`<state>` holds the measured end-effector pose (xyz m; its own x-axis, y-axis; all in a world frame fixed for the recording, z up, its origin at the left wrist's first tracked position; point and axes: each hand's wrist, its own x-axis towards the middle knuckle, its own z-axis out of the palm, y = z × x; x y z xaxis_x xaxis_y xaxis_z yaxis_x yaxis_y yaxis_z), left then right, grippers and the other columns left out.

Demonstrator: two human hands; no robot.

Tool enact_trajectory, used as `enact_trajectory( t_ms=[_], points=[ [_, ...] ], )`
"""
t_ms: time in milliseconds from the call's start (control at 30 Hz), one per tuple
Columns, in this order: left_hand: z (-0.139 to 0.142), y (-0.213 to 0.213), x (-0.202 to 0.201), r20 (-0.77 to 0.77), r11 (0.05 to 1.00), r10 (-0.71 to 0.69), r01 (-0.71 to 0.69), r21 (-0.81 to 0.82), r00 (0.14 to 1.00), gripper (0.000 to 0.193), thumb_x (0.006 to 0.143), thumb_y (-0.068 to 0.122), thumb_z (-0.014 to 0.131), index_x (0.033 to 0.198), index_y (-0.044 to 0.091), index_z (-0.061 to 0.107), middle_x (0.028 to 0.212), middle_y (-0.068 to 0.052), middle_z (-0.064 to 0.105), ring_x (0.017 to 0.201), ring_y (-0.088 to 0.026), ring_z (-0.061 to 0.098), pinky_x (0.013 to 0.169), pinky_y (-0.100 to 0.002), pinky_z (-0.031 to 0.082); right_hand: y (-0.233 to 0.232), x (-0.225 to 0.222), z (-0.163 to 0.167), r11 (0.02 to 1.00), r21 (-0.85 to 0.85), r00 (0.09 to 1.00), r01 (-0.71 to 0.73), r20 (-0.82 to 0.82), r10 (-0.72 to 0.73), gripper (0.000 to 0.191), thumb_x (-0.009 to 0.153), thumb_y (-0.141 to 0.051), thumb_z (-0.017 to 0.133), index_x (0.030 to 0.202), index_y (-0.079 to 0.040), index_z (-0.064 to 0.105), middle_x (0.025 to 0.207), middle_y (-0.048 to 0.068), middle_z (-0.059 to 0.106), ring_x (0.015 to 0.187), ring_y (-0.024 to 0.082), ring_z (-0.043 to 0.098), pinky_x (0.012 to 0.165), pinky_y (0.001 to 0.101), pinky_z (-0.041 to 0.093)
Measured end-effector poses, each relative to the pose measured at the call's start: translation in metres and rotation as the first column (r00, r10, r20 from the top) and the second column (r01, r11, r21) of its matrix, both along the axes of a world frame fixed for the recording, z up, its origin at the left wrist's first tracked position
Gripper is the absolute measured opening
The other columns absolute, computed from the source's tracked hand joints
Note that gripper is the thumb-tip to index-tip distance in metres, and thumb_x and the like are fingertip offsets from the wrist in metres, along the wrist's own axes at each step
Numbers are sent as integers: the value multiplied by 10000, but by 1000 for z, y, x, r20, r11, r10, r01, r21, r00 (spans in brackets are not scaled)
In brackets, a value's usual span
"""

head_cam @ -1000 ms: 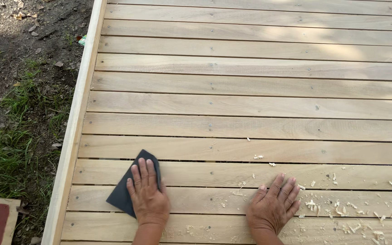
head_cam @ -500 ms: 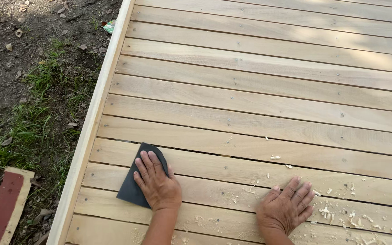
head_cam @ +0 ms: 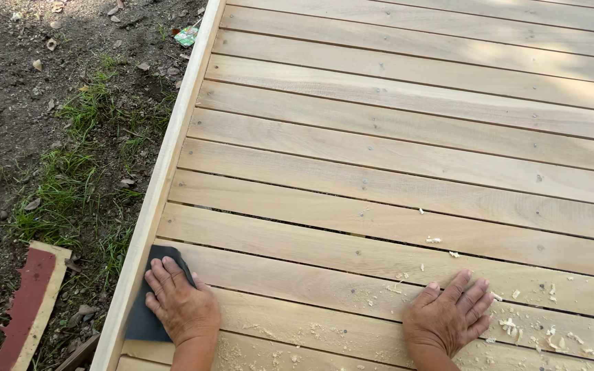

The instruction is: The person sands a large slatted wooden panel outdoors, rubbing sandpaper by hand along the wood slats and edges. They work around the panel, sanding the frame corners and surface boards, and brush wood shavings aside as they cover different sections.

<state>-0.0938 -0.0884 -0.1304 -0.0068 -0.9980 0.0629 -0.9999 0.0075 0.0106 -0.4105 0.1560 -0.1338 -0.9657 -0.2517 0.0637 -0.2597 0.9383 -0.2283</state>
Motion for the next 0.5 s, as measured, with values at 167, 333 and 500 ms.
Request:
enact_trajectory(
  t_ms=[167, 333, 500],
  points=[
    [-6, -18, -34, -39, 986, -131, 126, -113, 991, 672, 1027, 331, 446, 1592, -4, 302, 1688, -190, 258, 1565, -357, 204, 1222, -554, 215, -1, -1, 1, 1000, -23, 1000, 1, 2, -1, 763, 977, -408, 372, 1626, -38, 218, 1696, 260, 117, 1579, 423, 33, 1215, 613, 6],
    [-4, -59, -40, -45, 974, -208, 203, -96, 977, 646, 1038, 321, 455, 1568, -23, 322, 1647, -209, 305, 1541, -374, 235, 1187, -558, 222, 3, -1, 2, 1000, 12, 1000, -5, 13, 5, 766, 973, -409, 372, 1623, -36, 213, 1693, 264, 109, 1571, 425, 19, 1203, 616, 2],
    [7, -29, -8, -53, 992, -121, 119, -36, 991, 670, 1003, 299, 485, 1574, -14, 326, 1664, -198, 301, 1557, -352, 252, 1209, -541, 233, 1, -1, 1, 1000, 13, 1000, -4, 8, 4, 770, 971, -406, 376, 1627, -38, 214, 1699, 258, 115, 1576, 424, 31, 1213, 618, 8]
  ],
)
